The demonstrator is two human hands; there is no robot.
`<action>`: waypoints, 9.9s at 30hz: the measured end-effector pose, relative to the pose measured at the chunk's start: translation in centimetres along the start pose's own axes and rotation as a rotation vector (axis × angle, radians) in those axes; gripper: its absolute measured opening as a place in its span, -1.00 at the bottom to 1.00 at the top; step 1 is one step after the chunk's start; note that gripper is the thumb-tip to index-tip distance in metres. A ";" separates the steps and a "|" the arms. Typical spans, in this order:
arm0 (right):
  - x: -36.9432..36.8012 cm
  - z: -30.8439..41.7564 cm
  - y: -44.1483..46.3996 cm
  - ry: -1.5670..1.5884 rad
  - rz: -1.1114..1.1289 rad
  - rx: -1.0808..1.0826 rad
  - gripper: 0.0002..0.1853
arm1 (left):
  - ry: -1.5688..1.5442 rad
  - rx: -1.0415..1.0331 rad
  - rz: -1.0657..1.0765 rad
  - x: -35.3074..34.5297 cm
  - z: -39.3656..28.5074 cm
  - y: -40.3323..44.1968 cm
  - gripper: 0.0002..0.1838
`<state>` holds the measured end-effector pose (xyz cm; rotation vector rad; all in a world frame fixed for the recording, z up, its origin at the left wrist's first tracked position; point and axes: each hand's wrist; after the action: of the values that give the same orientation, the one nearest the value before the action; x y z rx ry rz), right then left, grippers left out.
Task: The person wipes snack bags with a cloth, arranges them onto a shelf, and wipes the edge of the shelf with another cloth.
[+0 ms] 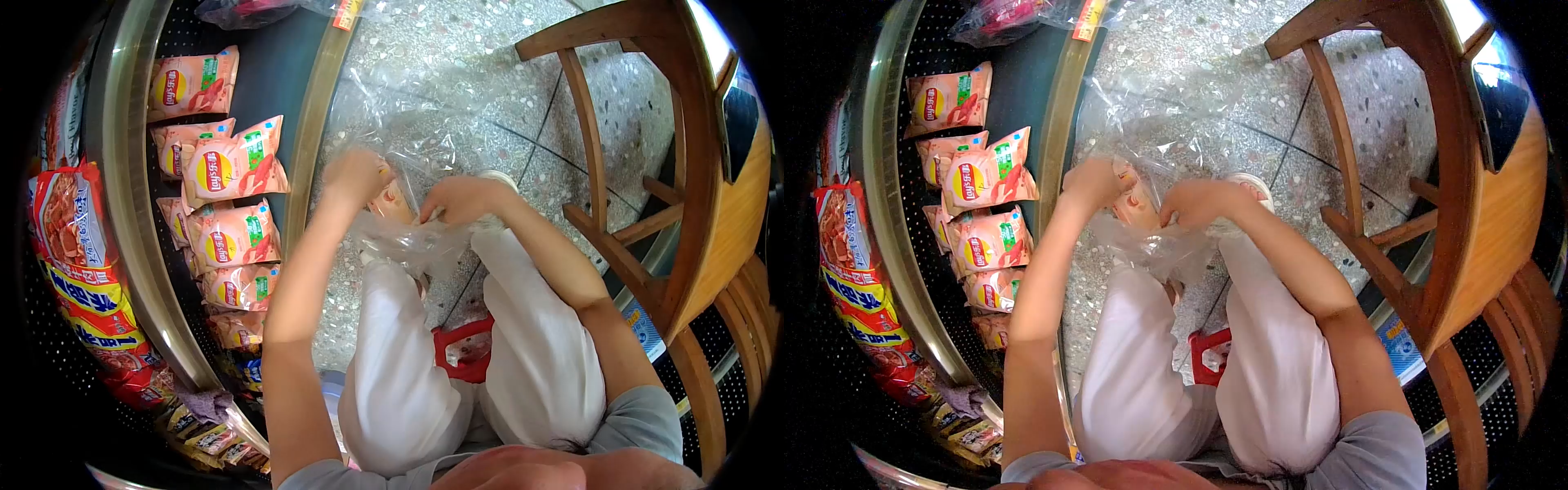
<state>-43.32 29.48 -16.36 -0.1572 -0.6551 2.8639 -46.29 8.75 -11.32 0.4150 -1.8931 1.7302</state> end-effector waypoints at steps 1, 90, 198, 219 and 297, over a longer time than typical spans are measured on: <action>-0.9 -0.3 0.7 -0.050 0.007 0.036 -0.58 | -0.034 0.048 0.042 -0.6 0.0 -0.1 -0.41; 4.6 -1.4 0.2 -0.007 -0.905 0.033 -0.50 | -1.750 -0.010 -0.504 -6.0 1.0 3.2 -0.57; 3.0 11.2 -0.4 -0.737 -1.195 0.700 -0.64 | -0.982 -0.060 -0.824 -0.1 -4.0 -4.0 -0.51; -0.4 31.3 -20.2 -0.878 -1.471 0.667 -0.64 | -1.467 -0.528 -1.077 7.4 -2.8 -35.1 -0.58; -6.4 31.6 -16.2 1.000 -0.844 0.840 -0.64 | -2.199 -0.923 -0.880 8.3 -7.9 -33.7 -0.43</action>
<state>-38.96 29.15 19.41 -0.8316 0.5514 1.6790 -32.72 13.25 21.28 2.6589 -2.2363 -1.0042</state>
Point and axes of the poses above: each hand's wrist, its own y-axis towards the middle knuckle, its own x-axis out of the back of the hand, z = x × y, and after that the axes turned 12 degrees about y, right-handed
